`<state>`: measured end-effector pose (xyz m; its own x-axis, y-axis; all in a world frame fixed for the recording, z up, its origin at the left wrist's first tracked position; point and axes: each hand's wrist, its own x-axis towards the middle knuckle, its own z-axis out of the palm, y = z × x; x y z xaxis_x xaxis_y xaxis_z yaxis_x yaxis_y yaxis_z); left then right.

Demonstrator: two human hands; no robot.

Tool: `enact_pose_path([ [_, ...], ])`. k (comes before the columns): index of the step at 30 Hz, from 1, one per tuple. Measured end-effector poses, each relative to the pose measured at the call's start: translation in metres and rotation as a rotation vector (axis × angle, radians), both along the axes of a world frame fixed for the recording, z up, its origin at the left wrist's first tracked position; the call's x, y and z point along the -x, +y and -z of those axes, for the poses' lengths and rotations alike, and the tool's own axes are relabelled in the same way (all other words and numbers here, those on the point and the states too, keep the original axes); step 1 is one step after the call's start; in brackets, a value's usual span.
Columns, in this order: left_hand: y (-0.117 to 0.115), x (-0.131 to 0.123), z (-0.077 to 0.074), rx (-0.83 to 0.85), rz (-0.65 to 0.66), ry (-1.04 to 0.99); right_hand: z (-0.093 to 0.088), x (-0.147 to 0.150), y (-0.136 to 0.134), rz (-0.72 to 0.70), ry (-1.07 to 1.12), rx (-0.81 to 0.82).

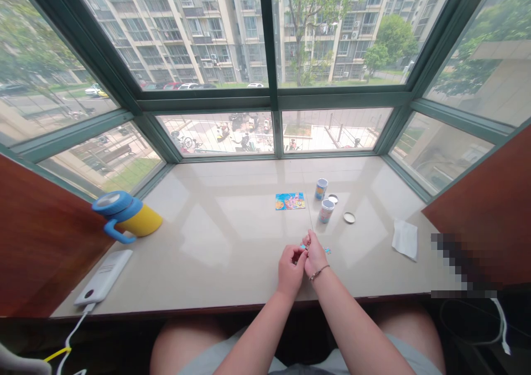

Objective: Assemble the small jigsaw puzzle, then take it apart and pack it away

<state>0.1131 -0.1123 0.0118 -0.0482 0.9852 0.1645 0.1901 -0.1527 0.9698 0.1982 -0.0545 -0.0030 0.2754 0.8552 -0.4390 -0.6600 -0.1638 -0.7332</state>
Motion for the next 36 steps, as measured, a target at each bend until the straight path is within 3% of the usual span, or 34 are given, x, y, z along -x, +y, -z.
enact_pose_path([
  [4, 0.0, -0.002, 0.005, -0.012, -0.013, 0.026, -0.003, 0.002, -0.003, -0.012, 0.136, 0.098],
  [9, 0.001, -0.004, 0.01, -0.024, -0.029, 0.033, -0.005, 0.0, -0.004, -0.039, 0.243, 0.089],
  [17, -0.002, -0.006, 0.004, 0.002, -0.05, 0.017, -0.002, -0.003, -0.008, -0.033, 0.286, 0.138],
  [28, 0.006, -0.004, 0.008, 0.123, 0.146, -0.195, -0.007, -0.013, -0.003, 0.016, 0.26, 0.109],
  [36, 0.007, -0.004, 0.016, 0.167, 0.089, -0.164, -0.003, -0.007, -0.011, 0.056, 0.18, 0.037],
])
